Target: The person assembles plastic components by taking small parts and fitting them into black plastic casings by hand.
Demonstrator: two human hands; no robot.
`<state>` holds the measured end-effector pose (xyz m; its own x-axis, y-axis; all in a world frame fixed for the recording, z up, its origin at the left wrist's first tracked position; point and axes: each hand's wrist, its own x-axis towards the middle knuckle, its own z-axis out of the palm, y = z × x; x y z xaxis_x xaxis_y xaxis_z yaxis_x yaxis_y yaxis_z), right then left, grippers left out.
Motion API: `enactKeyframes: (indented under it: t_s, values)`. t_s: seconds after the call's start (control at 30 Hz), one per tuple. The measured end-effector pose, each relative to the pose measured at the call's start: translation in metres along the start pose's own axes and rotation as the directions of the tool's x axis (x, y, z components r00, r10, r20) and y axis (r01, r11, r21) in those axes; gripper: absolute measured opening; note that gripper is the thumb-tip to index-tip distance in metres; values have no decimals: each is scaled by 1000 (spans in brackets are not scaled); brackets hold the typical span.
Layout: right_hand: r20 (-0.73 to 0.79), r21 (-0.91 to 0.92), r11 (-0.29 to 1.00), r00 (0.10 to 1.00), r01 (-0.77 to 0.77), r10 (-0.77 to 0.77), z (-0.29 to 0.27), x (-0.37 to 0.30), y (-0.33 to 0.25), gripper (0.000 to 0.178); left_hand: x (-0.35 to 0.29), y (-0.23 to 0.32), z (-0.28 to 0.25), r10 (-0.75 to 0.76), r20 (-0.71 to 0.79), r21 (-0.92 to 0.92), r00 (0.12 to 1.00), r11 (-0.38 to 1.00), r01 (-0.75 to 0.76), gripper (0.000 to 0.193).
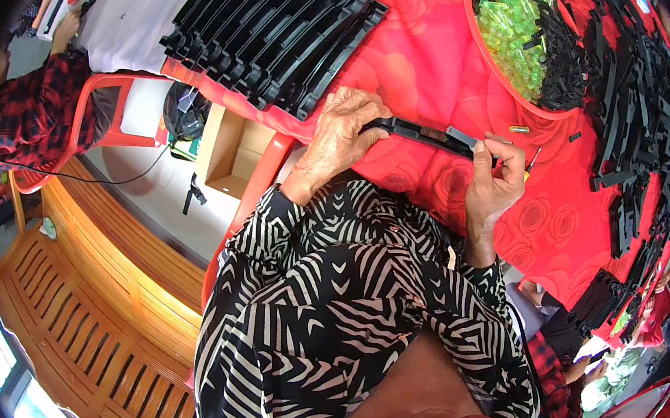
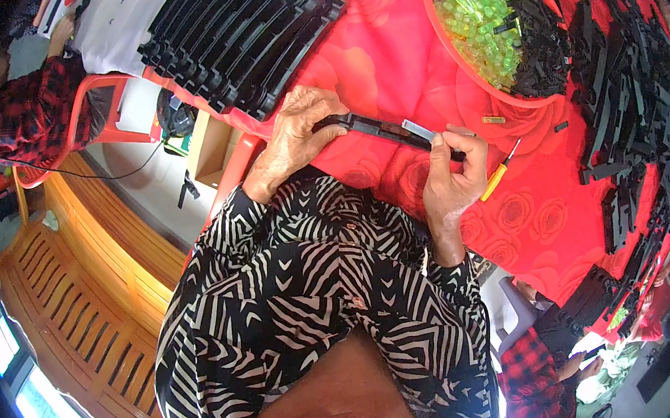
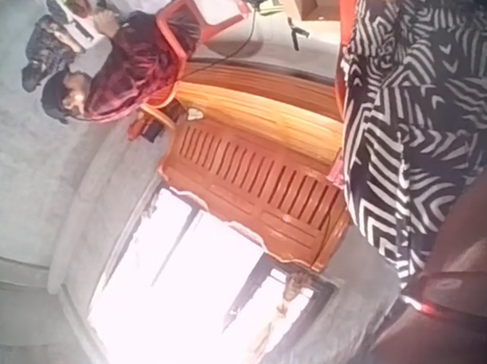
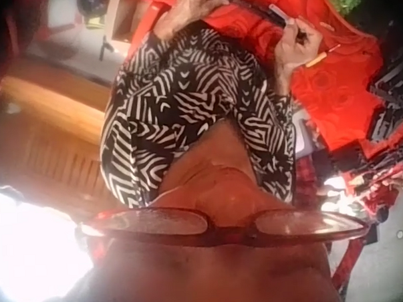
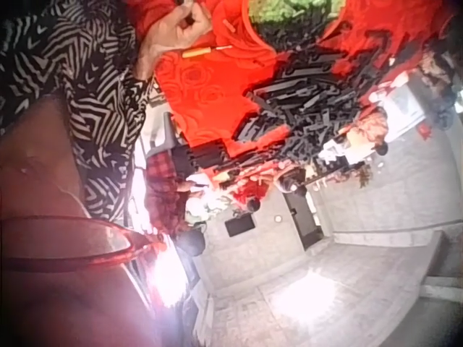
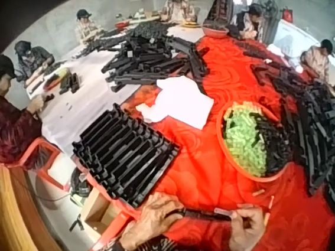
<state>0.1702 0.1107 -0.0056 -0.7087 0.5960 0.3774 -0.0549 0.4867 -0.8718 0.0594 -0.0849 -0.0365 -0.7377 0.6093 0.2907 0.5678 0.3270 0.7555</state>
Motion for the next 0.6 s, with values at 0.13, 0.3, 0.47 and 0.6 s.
enactKeyframes:
  t_s: [0.13, 0.3, 0.47, 0.6]
  values:
    - [-60, -12, 997, 996, -73, 72, -4, -6, -3, 10, 5, 1, -7, 34, 37, 18, 999, 999, -35, 27]
    - [-106, -69, 985, 983, -158, 151, -13, -15, -4, 10, 21, 5, -5, 78, 132, 75, 988, 993, -88, 27]
    - [-124, -140, 982, 987, -123, 106, -17, -22, 0, 14, 27, 21, -1, 90, 220, 92, 971, 989, -112, 34]
    - [-78, -233, 972, 997, -39, 21, -18, -20, 0, 16, 26, 27, 2, 76, 237, 108, 968, 989, -104, 40]
